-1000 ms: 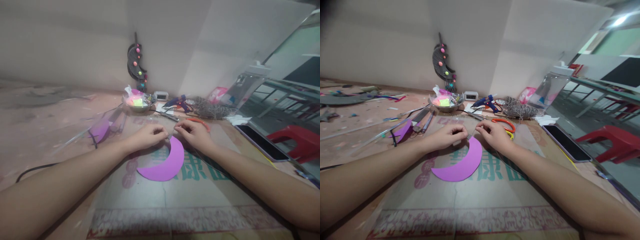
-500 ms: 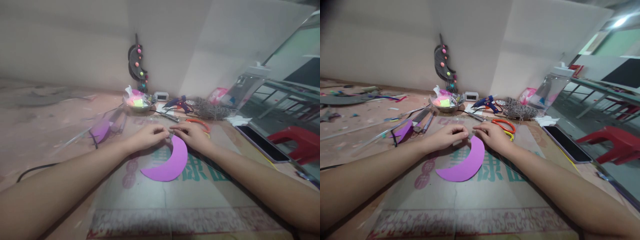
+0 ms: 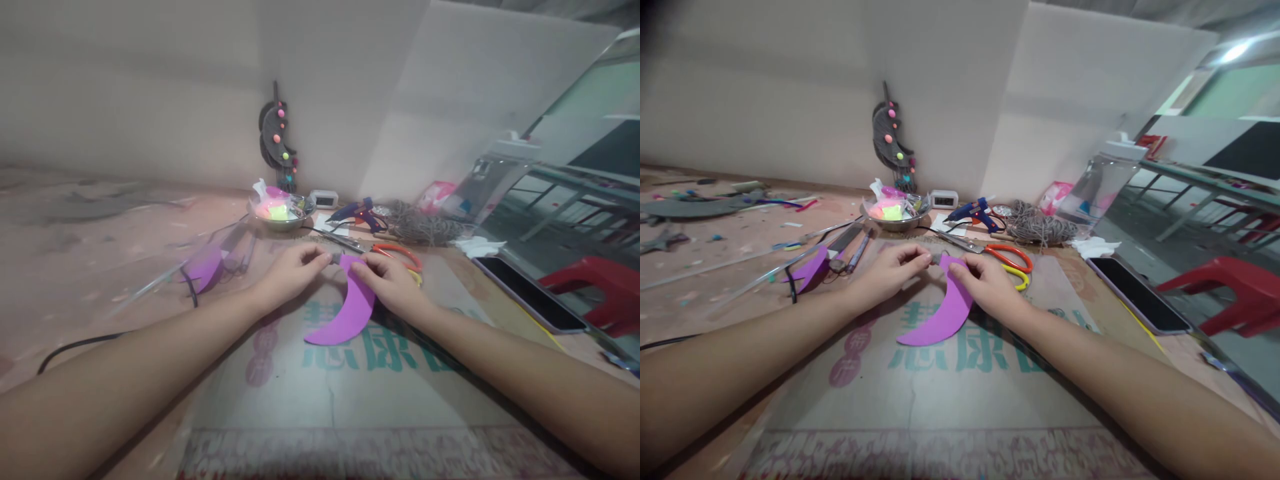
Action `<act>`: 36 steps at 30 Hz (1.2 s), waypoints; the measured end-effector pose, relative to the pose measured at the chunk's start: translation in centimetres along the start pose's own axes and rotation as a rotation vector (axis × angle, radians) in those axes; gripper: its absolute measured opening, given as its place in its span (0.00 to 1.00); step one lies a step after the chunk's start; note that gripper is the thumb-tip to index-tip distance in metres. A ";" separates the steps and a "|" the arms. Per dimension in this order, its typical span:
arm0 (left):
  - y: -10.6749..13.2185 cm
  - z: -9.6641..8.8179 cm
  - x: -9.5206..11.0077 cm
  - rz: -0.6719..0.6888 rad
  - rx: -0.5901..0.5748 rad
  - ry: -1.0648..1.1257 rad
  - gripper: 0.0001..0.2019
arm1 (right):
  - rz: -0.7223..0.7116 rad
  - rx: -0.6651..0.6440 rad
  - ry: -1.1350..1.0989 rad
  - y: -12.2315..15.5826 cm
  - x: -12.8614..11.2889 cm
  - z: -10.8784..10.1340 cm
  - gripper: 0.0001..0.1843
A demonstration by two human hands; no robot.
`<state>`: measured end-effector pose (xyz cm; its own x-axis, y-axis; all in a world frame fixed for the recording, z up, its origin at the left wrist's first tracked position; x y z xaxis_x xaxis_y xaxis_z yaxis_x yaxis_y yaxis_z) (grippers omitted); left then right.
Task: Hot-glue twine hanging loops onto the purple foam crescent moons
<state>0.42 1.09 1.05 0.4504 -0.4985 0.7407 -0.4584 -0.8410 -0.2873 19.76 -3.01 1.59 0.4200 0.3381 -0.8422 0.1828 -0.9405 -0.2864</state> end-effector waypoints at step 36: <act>0.1 0.3 -0.3 0.116 -0.066 0.046 0.18 | -0.075 -0.111 0.169 -0.1 0.1 0.2 0.18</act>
<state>0.47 1.02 0.64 0.3568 -0.5802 0.7321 -0.5551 -0.7620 -0.3334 19.58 -2.93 1.47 0.5429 0.4167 -0.7292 0.3117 -0.9062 -0.2858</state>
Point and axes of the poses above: each hand's wrist, its own y-axis away from the middle knuckle, its own z-axis out of the palm, x = y × z, the point moved 1 cm from there along -y, towards the middle knuckle, and after that the axes turned 11 degrees about -y, right-handed, at the moved point
